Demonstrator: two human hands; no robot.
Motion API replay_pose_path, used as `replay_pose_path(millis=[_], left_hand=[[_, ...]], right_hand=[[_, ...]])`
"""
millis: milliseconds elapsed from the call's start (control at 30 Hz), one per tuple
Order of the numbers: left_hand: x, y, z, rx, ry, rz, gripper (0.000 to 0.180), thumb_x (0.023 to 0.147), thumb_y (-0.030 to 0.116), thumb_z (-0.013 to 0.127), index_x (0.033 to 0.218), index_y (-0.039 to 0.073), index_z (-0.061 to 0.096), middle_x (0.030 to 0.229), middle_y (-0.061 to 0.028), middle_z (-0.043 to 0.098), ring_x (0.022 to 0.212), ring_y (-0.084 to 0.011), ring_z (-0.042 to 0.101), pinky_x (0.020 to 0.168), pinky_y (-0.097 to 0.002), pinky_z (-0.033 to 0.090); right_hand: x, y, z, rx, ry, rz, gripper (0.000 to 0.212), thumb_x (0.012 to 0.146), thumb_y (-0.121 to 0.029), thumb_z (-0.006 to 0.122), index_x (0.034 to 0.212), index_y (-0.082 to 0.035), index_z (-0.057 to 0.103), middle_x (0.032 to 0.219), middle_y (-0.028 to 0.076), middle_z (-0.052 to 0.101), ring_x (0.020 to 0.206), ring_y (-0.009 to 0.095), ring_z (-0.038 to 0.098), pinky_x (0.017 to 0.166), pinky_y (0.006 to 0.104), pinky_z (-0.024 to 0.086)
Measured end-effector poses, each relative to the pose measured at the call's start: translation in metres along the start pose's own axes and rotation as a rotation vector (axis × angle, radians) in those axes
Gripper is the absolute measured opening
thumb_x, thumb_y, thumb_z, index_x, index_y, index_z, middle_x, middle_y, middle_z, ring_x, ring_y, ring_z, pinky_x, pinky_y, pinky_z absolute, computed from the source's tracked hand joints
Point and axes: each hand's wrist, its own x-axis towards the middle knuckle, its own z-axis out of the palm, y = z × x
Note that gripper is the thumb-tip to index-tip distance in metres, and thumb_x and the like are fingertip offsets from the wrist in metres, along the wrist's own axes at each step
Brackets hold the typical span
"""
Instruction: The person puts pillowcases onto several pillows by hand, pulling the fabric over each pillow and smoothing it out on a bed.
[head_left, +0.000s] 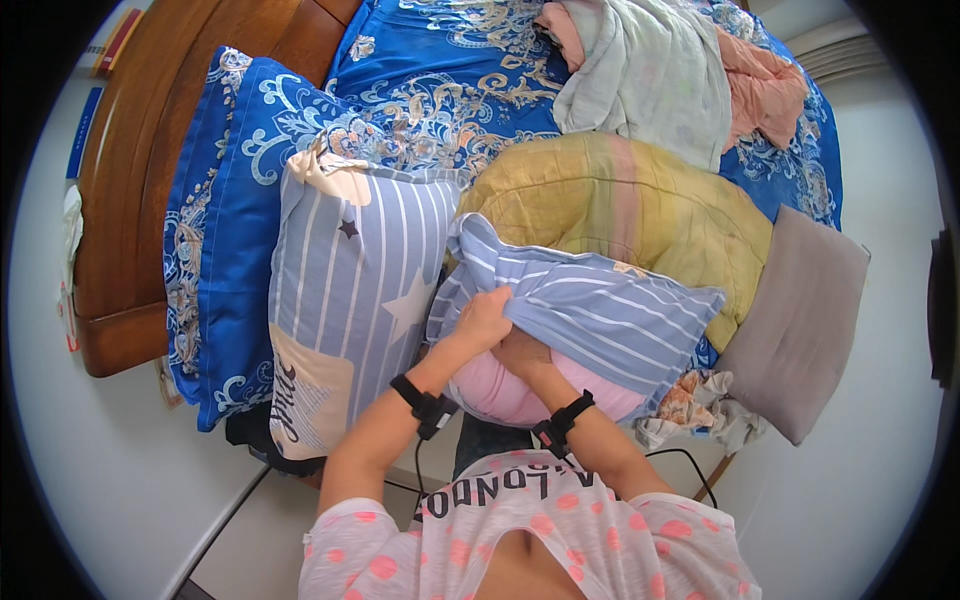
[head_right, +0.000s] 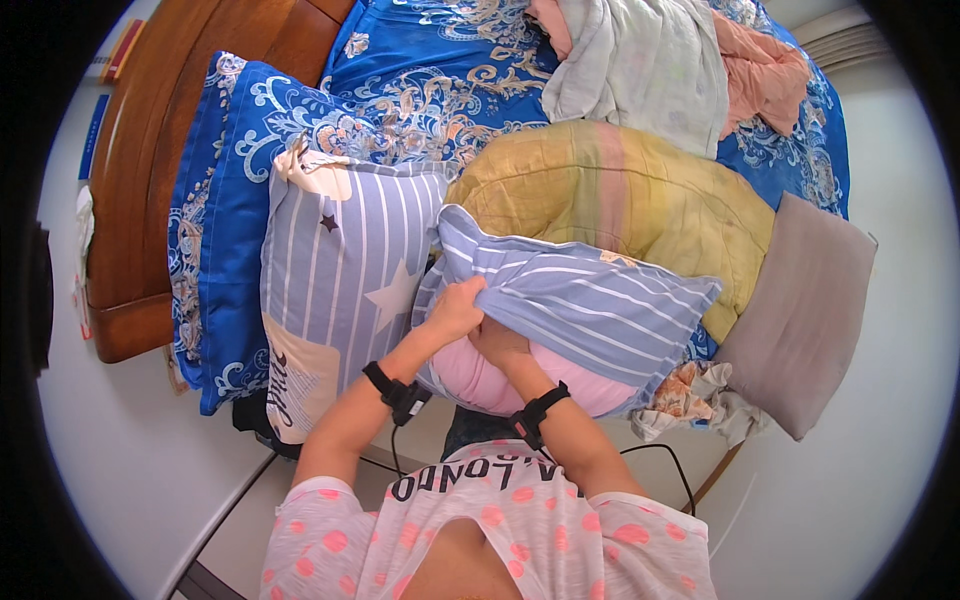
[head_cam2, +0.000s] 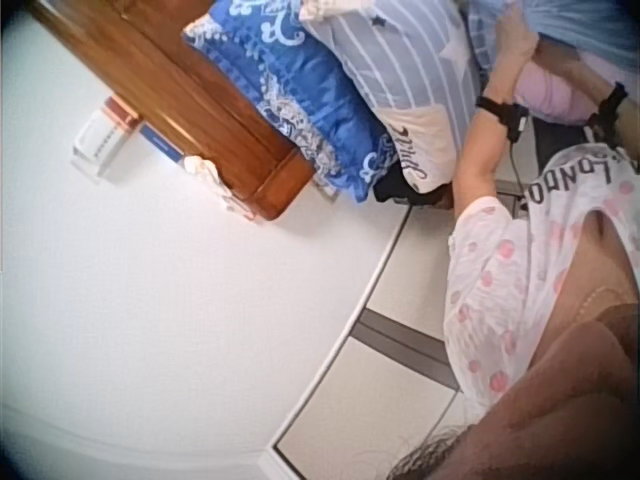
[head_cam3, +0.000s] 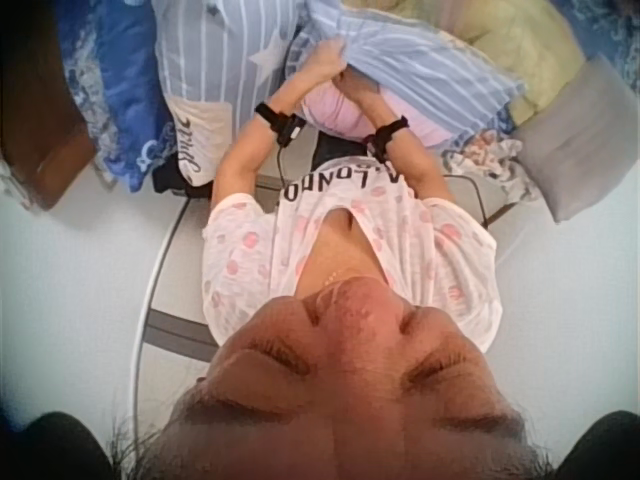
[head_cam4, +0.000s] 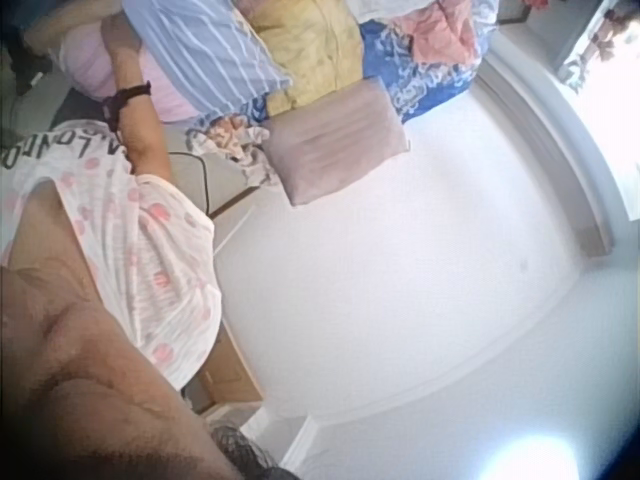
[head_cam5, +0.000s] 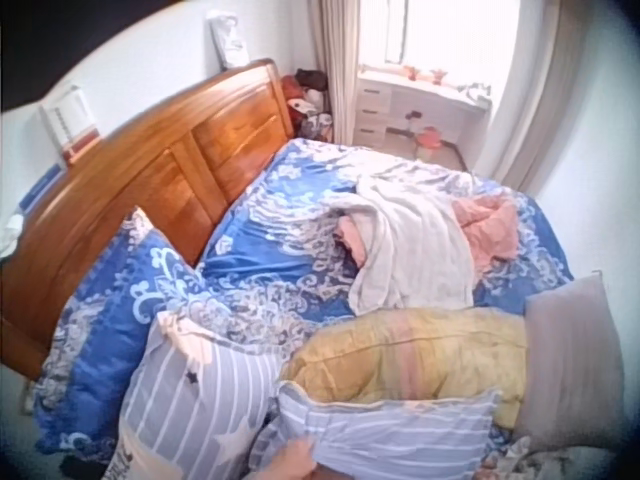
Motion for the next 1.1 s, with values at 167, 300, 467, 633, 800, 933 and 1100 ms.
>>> replay_pose_path(millis=[167,300,467,633,800,933,1100], left_hand=[[-0.005,-0.014,-0.018,0.181,-0.171,0.079,0.023,0.073,0.002,0.059,0.096,0.003,0.058,0.088,-0.0255,0.065,0.089,-0.0470,0.062,0.075,-0.0531,0.048],[-0.001,-0.033,-0.003,0.339,0.102,0.328,0.021,0.072,0.000,0.060,0.093,0.004,0.057,0.084,-0.0202,0.065,0.082,-0.0459,0.063,0.073,-0.0528,0.049],[-0.012,-0.010,0.018,0.150,0.204,0.178,0.016,0.073,-0.002,0.053,0.087,0.005,0.056,0.081,-0.0198,0.063,0.077,-0.0432,0.063,0.070,-0.0520,0.050],[-0.032,0.012,0.034,0.057,0.126,0.175,0.013,0.073,-0.002,0.052,0.086,0.004,0.054,0.078,-0.0215,0.065,0.073,-0.0452,0.063,0.067,-0.0545,0.049],[-0.025,0.001,0.025,0.149,0.071,0.174,0.019,0.073,-0.002,0.053,0.091,0.003,0.051,0.079,-0.0213,0.065,0.073,-0.0461,0.063,0.067,-0.0555,0.048],[-0.018,-0.008,0.007,0.119,0.186,0.313,0.041,0.068,-0.005,0.054,0.109,0.001,0.055,0.093,-0.0215,0.064,0.088,-0.0422,0.062,0.075,-0.0504,0.049],[-0.026,0.015,0.008,0.184,0.246,0.394,0.040,0.068,-0.007,0.053,0.107,0.002,0.061,0.089,-0.0154,0.062,0.085,-0.0357,0.061,0.073,-0.0454,0.051]], right_hand=[[-0.004,0.004,-0.009,0.187,-0.068,-0.038,0.037,0.082,-0.025,0.060,0.113,-0.005,0.059,0.110,0.021,0.063,0.104,0.039,0.059,0.091,0.0468,0.046],[-0.006,0.001,-0.006,0.206,-0.100,-0.072,0.038,0.079,-0.020,0.060,0.114,-0.005,0.059,0.107,0.021,0.063,0.102,0.039,0.059,0.090,0.0475,0.046],[0.001,0.008,0.018,0.076,-0.218,0.021,0.049,0.084,-0.026,0.059,0.129,-0.007,0.054,0.127,0.022,0.057,0.121,0.038,0.051,0.104,0.0462,0.038],[-0.009,0.034,0.047,0.149,-0.069,-0.018,0.056,0.087,-0.032,0.059,0.137,-0.008,0.049,0.140,0.021,0.048,0.133,0.036,0.041,0.112,0.0448,0.031],[0.004,0.037,0.047,0.377,-0.328,0.070,0.058,0.089,-0.035,0.059,0.139,-0.009,0.046,0.147,0.021,0.043,0.139,0.036,0.036,0.115,0.0440,0.026],[0.000,-0.011,0.004,0.357,-0.255,-0.026,0.053,0.089,-0.032,0.059,0.134,-0.006,0.051,0.141,0.023,0.048,0.135,0.038,0.040,0.113,0.0452,0.028],[-0.016,0.007,0.013,0.454,0.214,-0.131,0.045,0.089,-0.029,0.057,0.127,-0.004,0.054,0.125,0.024,0.058,0.120,0.041,0.052,0.101,0.0491,0.039]])
